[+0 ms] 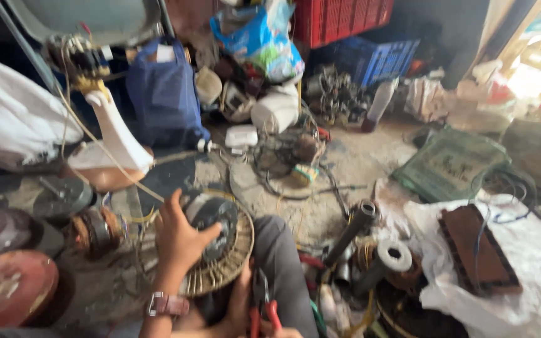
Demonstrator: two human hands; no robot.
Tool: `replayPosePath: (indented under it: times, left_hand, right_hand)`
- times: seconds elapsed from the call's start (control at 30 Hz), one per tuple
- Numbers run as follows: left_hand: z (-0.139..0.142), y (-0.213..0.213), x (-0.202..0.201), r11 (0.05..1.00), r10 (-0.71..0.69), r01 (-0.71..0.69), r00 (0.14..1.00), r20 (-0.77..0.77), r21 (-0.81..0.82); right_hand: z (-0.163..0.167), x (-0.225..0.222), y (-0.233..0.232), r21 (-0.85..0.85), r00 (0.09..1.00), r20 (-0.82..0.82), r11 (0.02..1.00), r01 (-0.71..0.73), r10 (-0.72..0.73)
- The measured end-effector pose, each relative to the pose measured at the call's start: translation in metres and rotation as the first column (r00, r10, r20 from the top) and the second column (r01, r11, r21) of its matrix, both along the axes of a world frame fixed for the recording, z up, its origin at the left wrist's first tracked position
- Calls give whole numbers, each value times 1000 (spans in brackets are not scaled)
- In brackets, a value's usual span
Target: The person sits cross-legged on the floor holding a fan motor stator in their lap. They route the motor's red and yellow wires around the housing, press and rotate the rotor into the stator, and use pliers to grip and adjust parts while fitting the motor together.
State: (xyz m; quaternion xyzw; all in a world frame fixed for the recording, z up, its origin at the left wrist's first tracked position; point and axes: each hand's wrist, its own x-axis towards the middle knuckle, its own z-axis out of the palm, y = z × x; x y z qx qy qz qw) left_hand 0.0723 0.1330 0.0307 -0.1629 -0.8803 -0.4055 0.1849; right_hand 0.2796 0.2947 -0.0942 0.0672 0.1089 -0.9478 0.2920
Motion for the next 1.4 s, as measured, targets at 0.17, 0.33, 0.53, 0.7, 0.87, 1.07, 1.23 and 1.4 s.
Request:
replayPosePath:
  times: [0.17, 0.33, 0.53, 0.7, 0.87, 1.07, 1.23, 1.4]
  left_hand:
    - [-6, -2, -8, 999, -33, 33, 994, -106, 0]
    - [-16, -4, -12, 997, -74, 77, 989, -130, 19]
    - [-24, -7, -21, 992, -79, 76, 997, -21, -100]
    - [-21, -6, -21, 991, -92, 92, 996, 10, -99]
    - [-19, -6, -19, 992, -93, 95, 995, 19, -85]
    - [-21, -6, -17, 989, -118, 113, 992, -49, -96]
    - [-16, -7, -16, 989, -111, 111, 994, 5, -94]
    - [-11, -7, -15, 988, -108, 105, 994, -16, -111]
  right_hand:
    - [-16, -3, 9, 37, 1000, 22, 999, 16, -17]
    - [-16, 16, 11, -73, 998, 43, 996, 57, -54]
    - [-4, 16, 2, -1, 998, -32, 998, 62, -62]
    - [-6, 18, 5, 14, 997, -6, 997, 75, -75]
    - [-10, 16, 4, 69, 997, -33, 995, 77, -75]
    - [-3, 21, 1, 80, 996, 10, 993, 84, -85]
    - [-1, 19, 2, 108, 996, -15, 990, 85, -84]
    - [0, 19, 2, 105, 996, 7, 991, 86, -87]
